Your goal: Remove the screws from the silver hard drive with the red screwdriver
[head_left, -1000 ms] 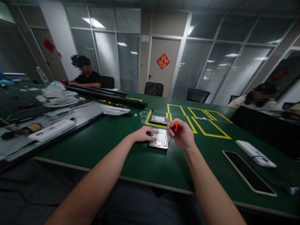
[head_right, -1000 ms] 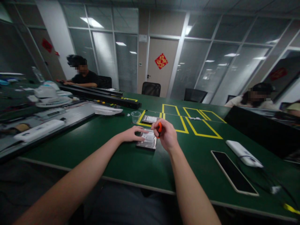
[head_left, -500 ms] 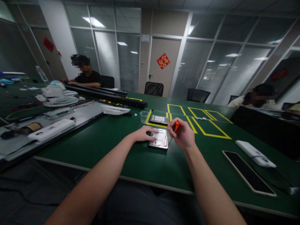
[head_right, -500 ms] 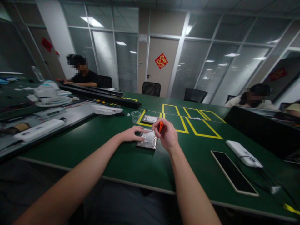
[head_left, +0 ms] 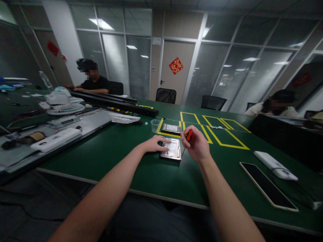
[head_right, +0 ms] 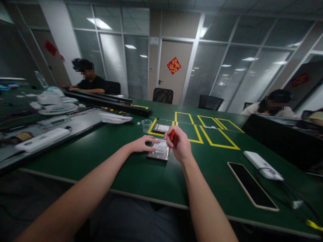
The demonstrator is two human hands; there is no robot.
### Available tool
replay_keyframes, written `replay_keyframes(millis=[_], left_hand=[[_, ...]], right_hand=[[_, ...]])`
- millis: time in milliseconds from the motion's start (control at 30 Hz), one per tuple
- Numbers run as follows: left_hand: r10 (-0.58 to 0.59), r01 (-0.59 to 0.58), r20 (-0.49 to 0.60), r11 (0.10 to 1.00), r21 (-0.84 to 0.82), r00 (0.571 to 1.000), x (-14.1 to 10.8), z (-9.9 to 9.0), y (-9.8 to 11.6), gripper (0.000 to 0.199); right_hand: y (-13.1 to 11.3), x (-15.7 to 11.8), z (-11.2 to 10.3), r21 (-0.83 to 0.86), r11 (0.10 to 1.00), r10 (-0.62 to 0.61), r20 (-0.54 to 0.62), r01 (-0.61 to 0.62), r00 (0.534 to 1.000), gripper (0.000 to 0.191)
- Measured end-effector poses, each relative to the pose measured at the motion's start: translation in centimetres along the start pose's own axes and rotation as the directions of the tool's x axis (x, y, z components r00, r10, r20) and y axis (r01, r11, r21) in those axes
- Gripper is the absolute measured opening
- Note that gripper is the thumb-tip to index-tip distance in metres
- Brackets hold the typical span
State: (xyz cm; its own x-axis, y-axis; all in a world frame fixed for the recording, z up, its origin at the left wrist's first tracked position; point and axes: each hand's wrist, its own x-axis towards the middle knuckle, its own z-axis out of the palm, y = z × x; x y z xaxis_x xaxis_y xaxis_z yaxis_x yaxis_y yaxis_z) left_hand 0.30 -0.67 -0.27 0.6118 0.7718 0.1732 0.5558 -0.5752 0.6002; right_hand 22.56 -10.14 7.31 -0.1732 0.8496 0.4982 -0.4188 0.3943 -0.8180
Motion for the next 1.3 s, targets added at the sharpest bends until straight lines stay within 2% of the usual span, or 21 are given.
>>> replay_keyframes(millis=[100,333,500,700,900,1100,1300], left_hand=[[-0.018,0.018,0.002,1.0,-0.006,1.0,-0.09,-0.08,0.21,0.064],[-0.019,0.019,0.005,1.0,0.002,1.0,-0.19,-0.13,0.28,0.064],[-0.017,0.017,0.01,1.0,0.009,1.0,-0.18,-0.17,0.29,0.064],[-0.047,0.047,0.008,0.999,0.002,0.999,-0.32,-0.22,0.64,0.065],[-0.007,0.007,0.006,1.0,0.005,1.0,-0.12,-0.07,0.23,0.062],[0.017,-0.017,-0.002,1.0,-0.007,1.0,0.03,0.06,-0.23,0.063],[-0.019,0.019,0.005,1.0,-0.003,1.0,0.02,0.0,-0.2,0.065]], right_hand=[[-0.04,0.11,-0.13,0.003,1.0,-0.004,0.0,0.004,1.0,0.028],[0.38,0.01,-0.4,-0.013,0.998,-0.063,-0.02,0.062,0.998,0.017],[0.28,0.0,-0.19,0.015,1.0,-0.006,0.005,0.005,1.0,0.015],[0.14,0.05,-0.47,0.052,0.999,0.008,0.029,-0.01,1.0,0.03],[0.23,-0.12,-0.28,0.021,0.999,-0.05,0.006,0.05,0.999,0.02],[0.3,-0.02,-0.27,0.043,0.999,0.002,0.023,-0.003,1.0,0.014],[0.23,0.11,-0.48,0.068,0.997,0.021,0.038,-0.023,0.999,0.033]])
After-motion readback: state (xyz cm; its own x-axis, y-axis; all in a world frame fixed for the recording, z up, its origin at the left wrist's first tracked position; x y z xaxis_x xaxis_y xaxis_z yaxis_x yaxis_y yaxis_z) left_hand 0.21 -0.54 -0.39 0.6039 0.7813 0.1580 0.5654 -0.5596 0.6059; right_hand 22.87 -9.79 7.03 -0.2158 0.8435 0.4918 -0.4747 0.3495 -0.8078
